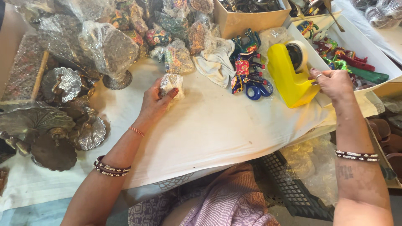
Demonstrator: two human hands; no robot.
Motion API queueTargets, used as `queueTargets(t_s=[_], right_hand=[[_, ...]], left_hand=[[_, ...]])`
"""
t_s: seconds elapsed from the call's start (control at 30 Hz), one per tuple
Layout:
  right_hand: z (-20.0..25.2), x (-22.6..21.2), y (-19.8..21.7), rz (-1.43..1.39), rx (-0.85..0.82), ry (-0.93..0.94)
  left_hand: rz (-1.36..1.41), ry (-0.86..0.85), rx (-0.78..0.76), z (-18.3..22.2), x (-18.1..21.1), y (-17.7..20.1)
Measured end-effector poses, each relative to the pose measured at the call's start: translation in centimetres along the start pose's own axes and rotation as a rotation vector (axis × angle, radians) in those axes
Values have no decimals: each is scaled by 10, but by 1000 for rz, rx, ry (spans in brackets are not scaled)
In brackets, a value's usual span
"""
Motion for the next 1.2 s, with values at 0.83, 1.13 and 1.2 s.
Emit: queueTargets(t_s=[0.83,1.13,1.2], right_hand=[[42,47,22,-1139,-118,55],[68,104,-9,-1107,-127,-7],[68,111,-14,-1108,-132,-14]], left_hand=[[-68,14,-8,1,2,0],[-168,154,29,4,-2,3],[-100,67,11,2,3,1]])
Point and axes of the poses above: each hand's wrist, its own z-axis away from the middle knuckle, its own y-axis out of the back of the hand, x = y × z, the point moved 9 cm from there along -z, towards the middle knuckle, and after that the axes turned 1 degree about -x, right-handed, at the moved point
